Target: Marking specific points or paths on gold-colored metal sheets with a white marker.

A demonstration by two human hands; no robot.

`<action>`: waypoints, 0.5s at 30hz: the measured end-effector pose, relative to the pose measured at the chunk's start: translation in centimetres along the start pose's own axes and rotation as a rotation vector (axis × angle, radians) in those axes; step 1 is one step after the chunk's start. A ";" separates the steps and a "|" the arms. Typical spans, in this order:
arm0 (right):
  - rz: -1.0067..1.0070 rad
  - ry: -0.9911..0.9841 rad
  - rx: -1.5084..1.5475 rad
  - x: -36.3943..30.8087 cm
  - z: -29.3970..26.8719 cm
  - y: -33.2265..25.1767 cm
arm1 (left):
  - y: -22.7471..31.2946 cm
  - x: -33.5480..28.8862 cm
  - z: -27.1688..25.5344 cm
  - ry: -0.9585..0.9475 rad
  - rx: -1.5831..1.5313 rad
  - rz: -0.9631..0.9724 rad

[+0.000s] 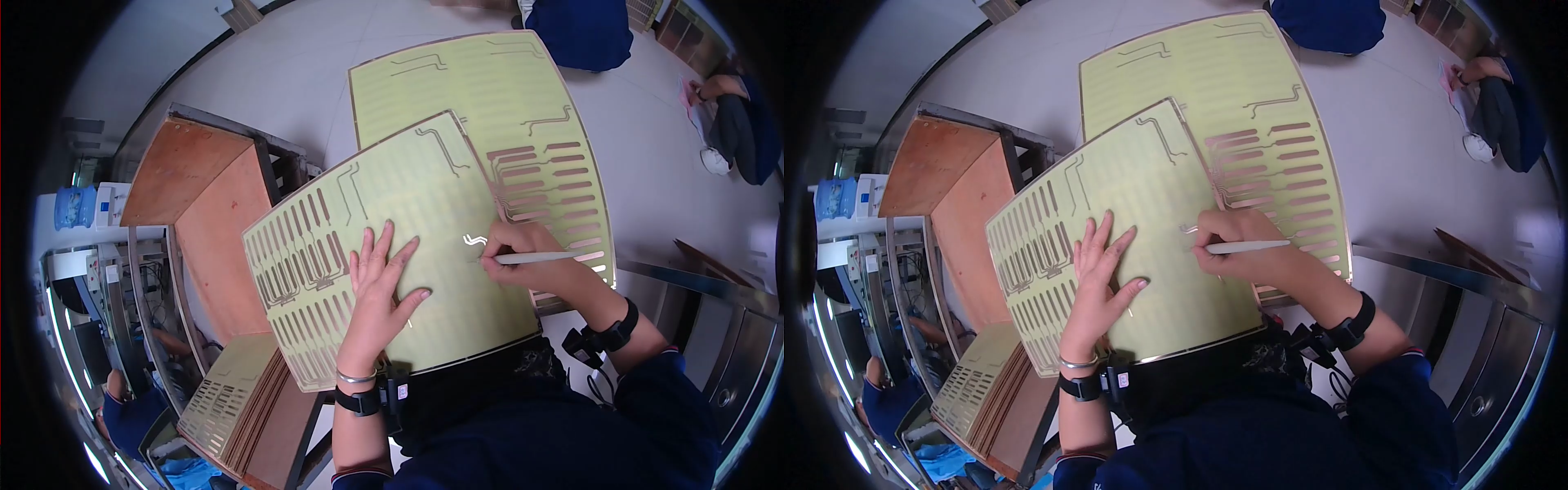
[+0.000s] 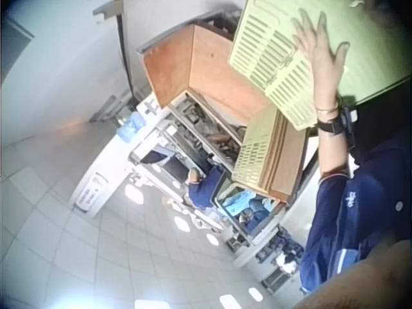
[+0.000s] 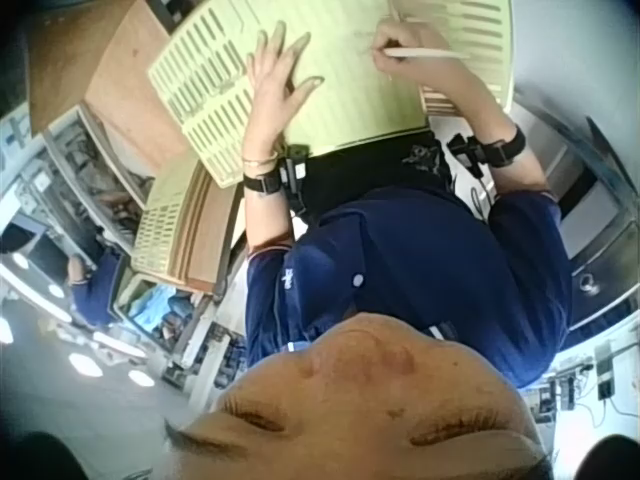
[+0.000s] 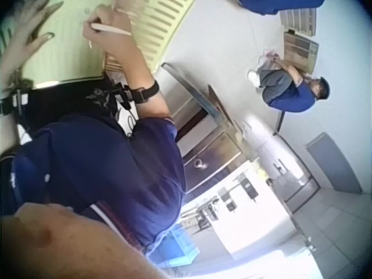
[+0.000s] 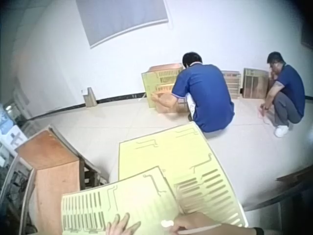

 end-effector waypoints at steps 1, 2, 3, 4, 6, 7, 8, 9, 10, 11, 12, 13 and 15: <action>0.010 -0.012 -0.023 0.0 0.1 -0.1 | 0.0 0.0 0.0 0.001 0.001 -0.001; 0.020 -0.024 -0.046 0.0 0.3 0.0 | 0.0 0.0 -0.1 0.003 0.002 -0.001; 0.020 -0.024 -0.047 0.0 0.3 0.0 | 0.0 0.0 -0.1 0.004 0.001 0.001; 0.023 0.003 -0.018 0.1 0.1 0.2 | 0.1 0.0 -0.1 0.005 0.000 0.001; 0.024 0.029 0.010 0.1 -0.2 0.2 | 0.1 0.0 -0.1 0.005 -0.004 -0.001; 0.021 -0.006 -0.018 0.1 0.0 0.0 | 0.0 0.0 -0.1 0.007 -0.004 -0.001; 0.018 -0.040 -0.046 0.1 0.2 -0.1 | 0.0 0.0 0.0 0.007 -0.006 0.004; 0.017 -0.042 -0.047 0.1 0.2 -0.1 | 0.0 0.0 0.0 0.008 -0.008 0.010; 0.008 -0.019 -0.036 0.1 0.1 0.0 | 0.0 0.0 0.0 0.011 -0.008 0.010; 0.000 0.003 -0.025 0.1 0.0 0.1 | -0.1 0.0 0.1 0.010 0.021 0.003; -0.006 0.000 -0.029 0.1 0.1 0.7 | 0.0 0.1 0.2 0.013 0.051 -0.004; -0.029 0.061 0.008 -0.1 -0.5 1.4 | 0.5 0.3 0.5 0.021 0.050 -0.005; -0.060 0.112 0.044 0.0 -1.1 1.1 | 2.9 0.8 2.3 -0.014 0.135 0.089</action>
Point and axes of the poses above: each hand's wrist, its own x-axis towards the middle knuckle, its own z-axis out of the palm, y = z × x, the point moved 10 cm from there along x, towards the middle knuckle, and after that the axes turned 1 degree about -y, right-handed, at the moved point
